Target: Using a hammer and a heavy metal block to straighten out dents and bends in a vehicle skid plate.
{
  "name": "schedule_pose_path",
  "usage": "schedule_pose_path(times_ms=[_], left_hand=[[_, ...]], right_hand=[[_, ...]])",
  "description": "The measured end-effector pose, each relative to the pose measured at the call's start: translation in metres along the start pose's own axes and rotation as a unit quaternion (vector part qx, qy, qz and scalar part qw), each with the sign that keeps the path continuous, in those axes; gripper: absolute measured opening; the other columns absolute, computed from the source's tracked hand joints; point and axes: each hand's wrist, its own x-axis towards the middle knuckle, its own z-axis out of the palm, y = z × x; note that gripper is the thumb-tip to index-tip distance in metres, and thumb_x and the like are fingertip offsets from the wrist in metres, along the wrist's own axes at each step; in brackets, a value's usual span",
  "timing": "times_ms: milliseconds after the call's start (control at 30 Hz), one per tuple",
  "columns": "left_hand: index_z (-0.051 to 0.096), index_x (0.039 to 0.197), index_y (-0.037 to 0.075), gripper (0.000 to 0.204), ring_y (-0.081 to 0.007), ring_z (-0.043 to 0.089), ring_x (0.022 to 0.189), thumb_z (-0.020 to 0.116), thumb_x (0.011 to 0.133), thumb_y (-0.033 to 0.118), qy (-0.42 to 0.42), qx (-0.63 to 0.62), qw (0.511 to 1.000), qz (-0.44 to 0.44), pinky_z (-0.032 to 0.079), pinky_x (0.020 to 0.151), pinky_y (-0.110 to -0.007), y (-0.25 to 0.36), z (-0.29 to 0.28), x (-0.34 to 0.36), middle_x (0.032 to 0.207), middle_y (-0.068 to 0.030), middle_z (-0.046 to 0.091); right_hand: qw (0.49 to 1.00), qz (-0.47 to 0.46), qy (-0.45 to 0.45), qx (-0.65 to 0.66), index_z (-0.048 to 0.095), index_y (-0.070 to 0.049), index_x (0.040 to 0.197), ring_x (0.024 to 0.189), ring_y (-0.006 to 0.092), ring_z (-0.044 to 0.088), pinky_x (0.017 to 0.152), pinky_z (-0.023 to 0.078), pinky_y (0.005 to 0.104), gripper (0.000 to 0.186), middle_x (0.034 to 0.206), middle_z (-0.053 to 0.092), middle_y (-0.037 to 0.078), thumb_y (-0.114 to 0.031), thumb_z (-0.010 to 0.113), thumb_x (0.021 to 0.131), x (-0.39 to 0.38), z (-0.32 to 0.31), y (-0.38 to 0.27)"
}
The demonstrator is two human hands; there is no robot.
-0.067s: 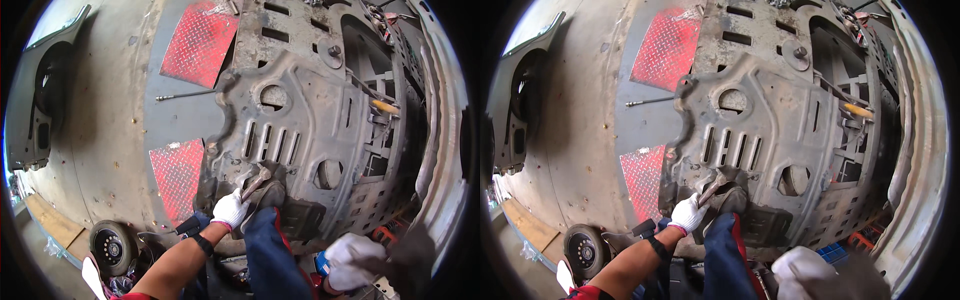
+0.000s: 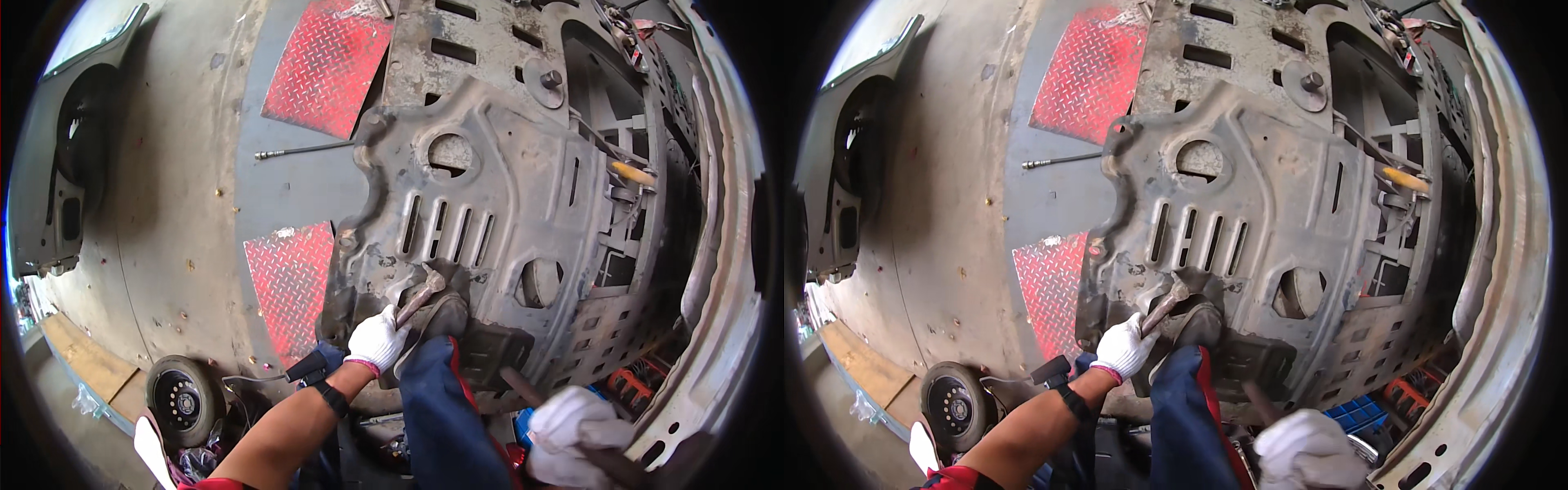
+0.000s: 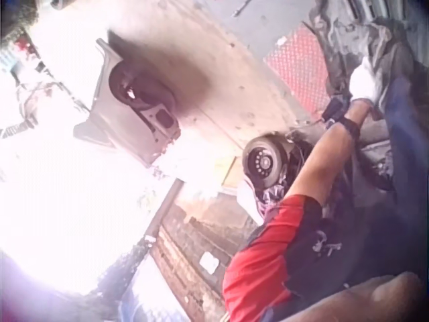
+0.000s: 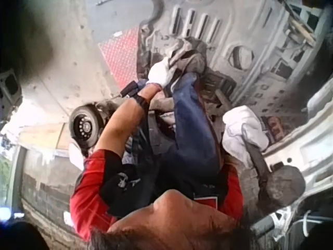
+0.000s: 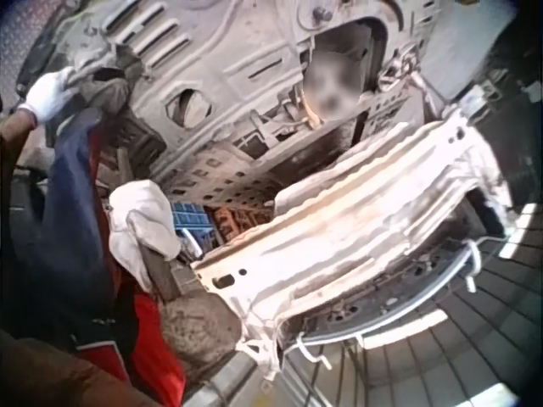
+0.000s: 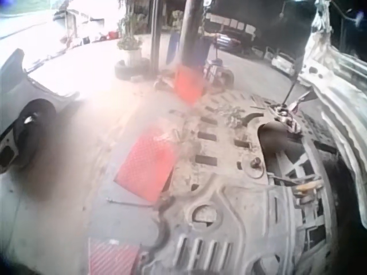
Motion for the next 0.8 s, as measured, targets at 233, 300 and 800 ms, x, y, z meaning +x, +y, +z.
schedule_pose_path(times_ms=[233, 300, 800], left_hand=[[0.065, 0.115, 0.005, 0.042, -0.0447, 0.069, 0.092, 0.064, 0.095, 0.042, -0.009, 0.004, 1.0, 0.016, 0.055, 0.08, -0.053, -0.011, 0.02, 0.027, 0.098, -0.0262, 0.071], [0.064, 0.122, 0.005, 0.044, -0.0456, 0.069, 0.094, 0.062, 0.096, 0.041, -0.05, -0.016, 0.999, -0.009, 0.055, 0.081, -0.053, 0.015, 0.006, 0.024, 0.098, -0.0267, 0.071], [0.063, 0.104, 0.004, 0.046, -0.0444, 0.069, 0.088, 0.065, 0.096, 0.049, 0.049, -0.201, 0.973, -0.106, 0.052, 0.077, -0.049, 0.032, 0.032, -0.026, 0.087, -0.0255, 0.069]], right_hand=[[0.991, 0.052, 0.012, -0.119, 0.063, -0.004, 0.09, 0.065, 0.0402, 0.065, 0.056, 0.047, 0.0486, 0.02, 0.069, 0.063, 0.02, -0.02, 0.057, 0.102, 0.077, 0.065, 0.118], [0.991, 0.087, 0.033, -0.097, 0.062, -0.003, 0.091, 0.065, 0.0363, 0.066, 0.055, 0.047, 0.0469, 0.022, 0.078, 0.066, 0.021, -0.019, 0.055, 0.104, 0.074, 0.068, 0.081], [0.943, 0.189, 0.182, 0.203, 0.062, 0.0, 0.103, 0.056, 0.0077, 0.055, 0.048, 0.044, 0.0242, 0.022, 0.079, 0.064, 0.004, -0.02, 0.052, 0.107, 0.029, 0.052, 0.063]])
